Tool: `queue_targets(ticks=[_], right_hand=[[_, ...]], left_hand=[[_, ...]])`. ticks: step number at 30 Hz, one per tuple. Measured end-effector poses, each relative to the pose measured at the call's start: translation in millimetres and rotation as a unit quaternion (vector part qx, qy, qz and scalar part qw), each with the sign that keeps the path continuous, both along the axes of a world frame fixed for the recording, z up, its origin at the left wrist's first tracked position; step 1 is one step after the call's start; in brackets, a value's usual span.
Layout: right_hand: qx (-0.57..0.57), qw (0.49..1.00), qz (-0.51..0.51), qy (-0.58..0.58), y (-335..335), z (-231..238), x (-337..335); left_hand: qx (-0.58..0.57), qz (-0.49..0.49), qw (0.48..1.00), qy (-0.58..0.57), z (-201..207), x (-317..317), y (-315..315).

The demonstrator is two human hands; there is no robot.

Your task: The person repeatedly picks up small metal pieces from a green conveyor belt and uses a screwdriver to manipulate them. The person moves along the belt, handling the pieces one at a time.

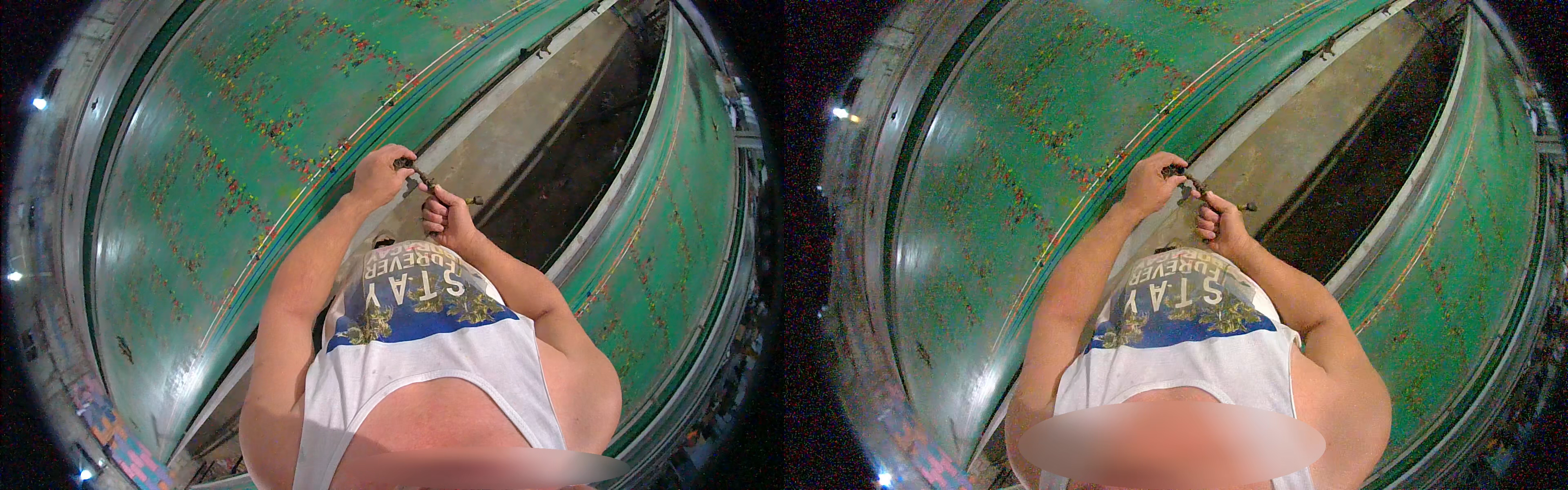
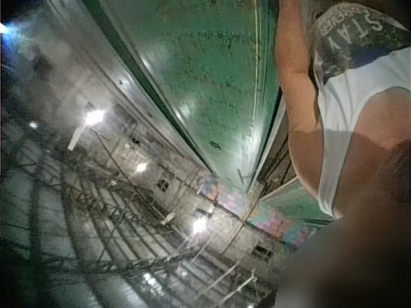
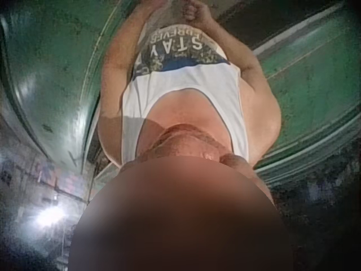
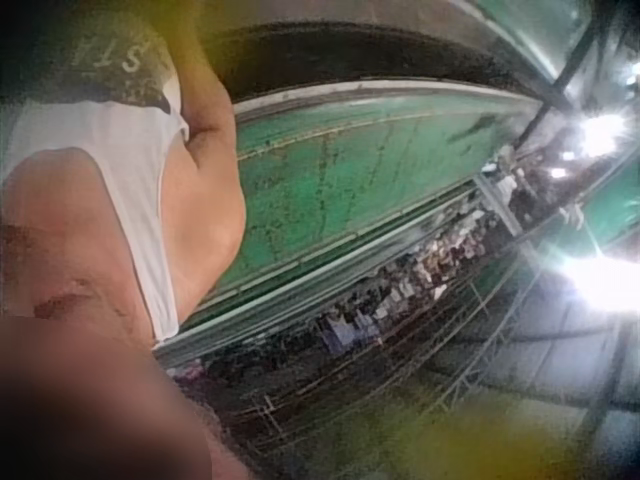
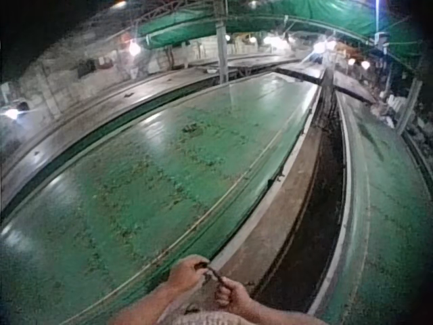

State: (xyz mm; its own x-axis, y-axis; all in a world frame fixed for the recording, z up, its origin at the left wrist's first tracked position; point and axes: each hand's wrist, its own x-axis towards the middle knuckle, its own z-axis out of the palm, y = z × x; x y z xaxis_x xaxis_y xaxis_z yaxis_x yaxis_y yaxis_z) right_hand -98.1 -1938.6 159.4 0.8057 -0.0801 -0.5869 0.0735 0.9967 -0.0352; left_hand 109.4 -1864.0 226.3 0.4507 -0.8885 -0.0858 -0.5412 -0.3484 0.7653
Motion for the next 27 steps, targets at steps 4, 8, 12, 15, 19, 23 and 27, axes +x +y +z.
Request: queue_targets(ticks=[4, 8, 12, 15, 19, 23, 27], right_hand=[[-0.354, 0.933, 0.048, 0.043, -7, -17, 1], [-0.875, 0.429, 0.194, 0.116, -15, -29, 4], [-0.906, 0.261, 0.309, 0.126, -33, -20, 1], [-0.914, 0.311, 0.244, 0.092, -47, -6, -10], [-0.881, 0.401, 0.2, 0.149, -52, 1, -42], [-0.877, 0.433, 0.113, 0.174, -44, -5, -63], [-0.87, 0.454, 0.114, 0.152, -50, -4, -66]], left_hand=[[-0.006, -0.001, 1.0, -0.011, -2, 3, -2], [-0.01, 0.005, 1.0, 0.017, -11, 7, -3], [-0.034, 0.02, 0.999, 0.028, -10, 9, -1], [-0.1, 0.042, 0.993, 0.053, 9, 7, -6], [-0.206, 0.105, 0.948, 0.218, 49, 8, -10], [-0.306, 0.131, 0.738, 0.587, 78, 30, 16], [-0.403, 0.133, 0.554, 0.717, 77, 45, 48]])
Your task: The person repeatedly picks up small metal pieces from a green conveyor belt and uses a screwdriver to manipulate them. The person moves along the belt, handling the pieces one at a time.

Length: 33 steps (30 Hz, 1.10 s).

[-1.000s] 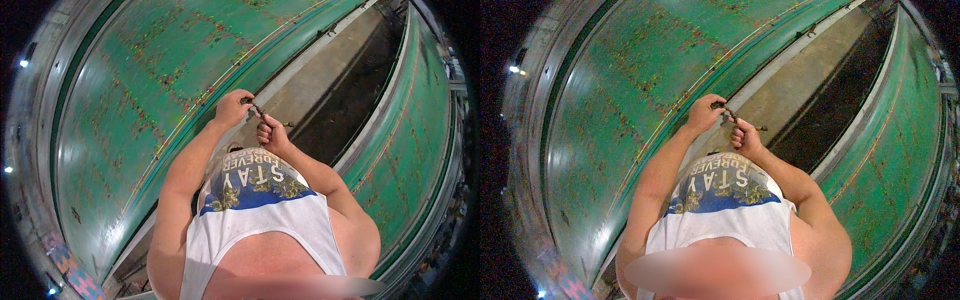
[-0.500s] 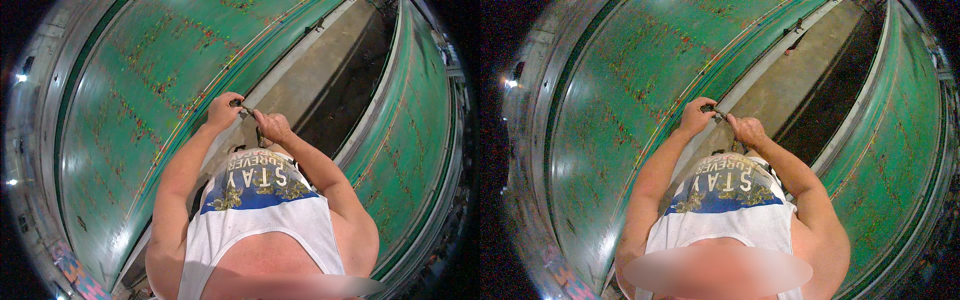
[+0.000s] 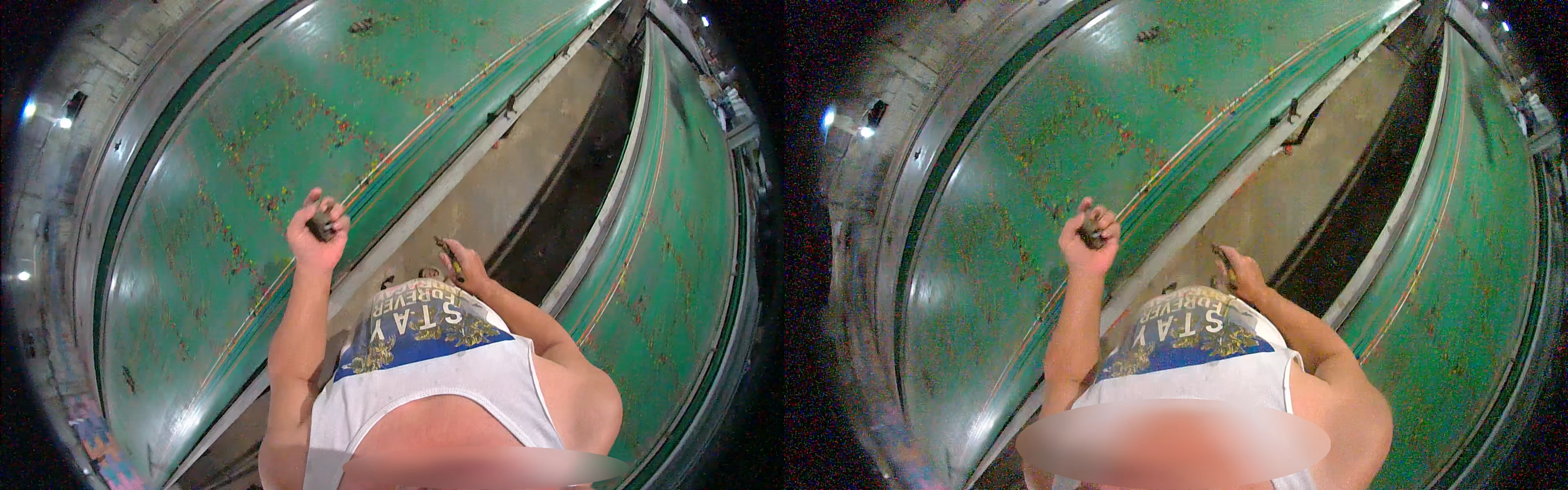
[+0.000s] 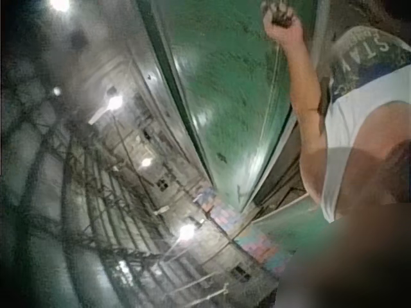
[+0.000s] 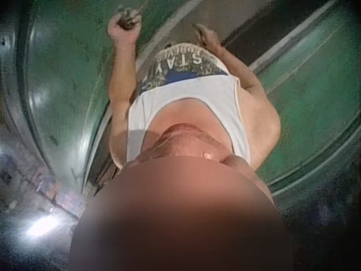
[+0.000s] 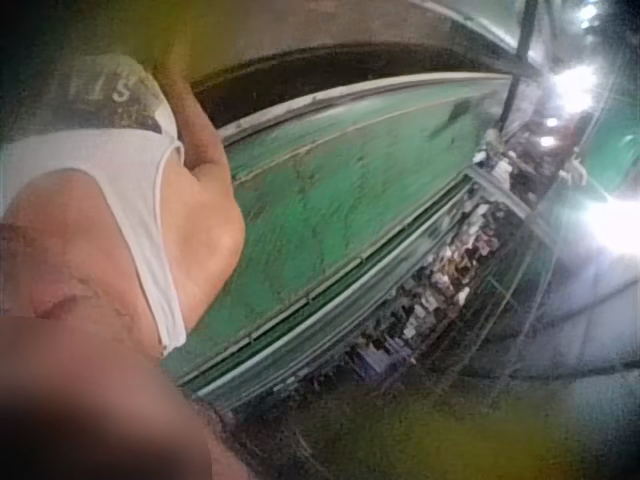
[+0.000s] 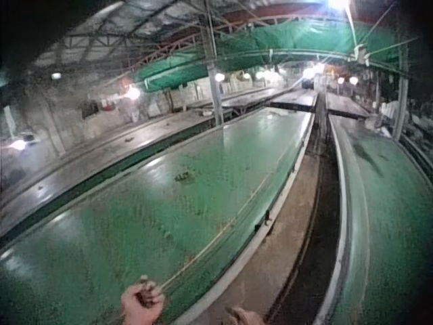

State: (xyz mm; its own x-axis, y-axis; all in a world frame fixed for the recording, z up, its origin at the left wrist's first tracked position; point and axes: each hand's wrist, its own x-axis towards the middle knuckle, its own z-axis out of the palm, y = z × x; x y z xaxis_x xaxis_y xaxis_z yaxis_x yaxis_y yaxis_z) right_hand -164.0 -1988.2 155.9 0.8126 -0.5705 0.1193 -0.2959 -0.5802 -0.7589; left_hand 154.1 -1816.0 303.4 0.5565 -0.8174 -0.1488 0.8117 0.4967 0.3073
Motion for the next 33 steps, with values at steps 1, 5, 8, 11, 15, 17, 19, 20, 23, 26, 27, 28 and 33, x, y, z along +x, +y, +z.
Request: queue_targets(ticks=[1, 5, 8, 11, 15, 17, 19, 20, 23, 26, 27, 28, 33], right_hand=[[0.012, 1.0, 0.024, 0.008, -3, 1, 2], [-0.002, 0.998, 0.052, 0.03, -17, 12, 16], [0.0, 0.997, 0.065, 0.045, -24, 19, 28], [-0.009, 0.993, 0.12, -0.019, -24, 28, 35], [0.027, 0.989, 0.142, 0.037, -13, 54, 48], [0.038, 0.986, 0.155, 0.053, -7, 72, 56], [0.07, 0.982, 0.159, 0.074, -5, 90, 62], [0.026, 0.983, 0.179, 0.03, -5, 100, 66], [-0.101, 0.969, 0.196, -0.111, -7, 114, 75], [-0.02, 0.988, 0.153, -0.012, -12, 123, 78], [-0.034, 0.989, 0.135, 0.045, -9, 127, 82], [-0.058, 0.991, 0.124, 0.0, -17, 132, 82], [-0.221, 0.948, 0.222, -0.062, -38, 171, 97]], left_hand=[[-0.013, 0.017, 1.0, 0.023, -4, 2, 8], [0.068, 0.121, 0.987, 0.081, -18, 2, 36], [0.107, 0.189, 0.973, 0.081, -28, 0, 50], [0.099, 0.229, 0.965, 0.075, -38, 2, 66], [0.162, 0.265, 0.946, 0.099, -51, 11, 85], [0.143, 0.286, 0.942, 0.1, -54, 20, 95], [0.14, 0.304, 0.935, 0.12, -53, 29, 106], [0.141, 0.308, 0.932, 0.131, -51, 36, 110], [0.16, 0.307, 0.927, 0.146, -42, 48, 117], [0.175, 0.272, 0.936, 0.137, -25, 52, 116], [0.175, 0.259, 0.94, 0.139, -18, 54, 120], [0.181, 0.248, 0.941, 0.142, -12, 51, 111], [0.174, 0.205, 0.962, 0.057, 10, 46, 105]])
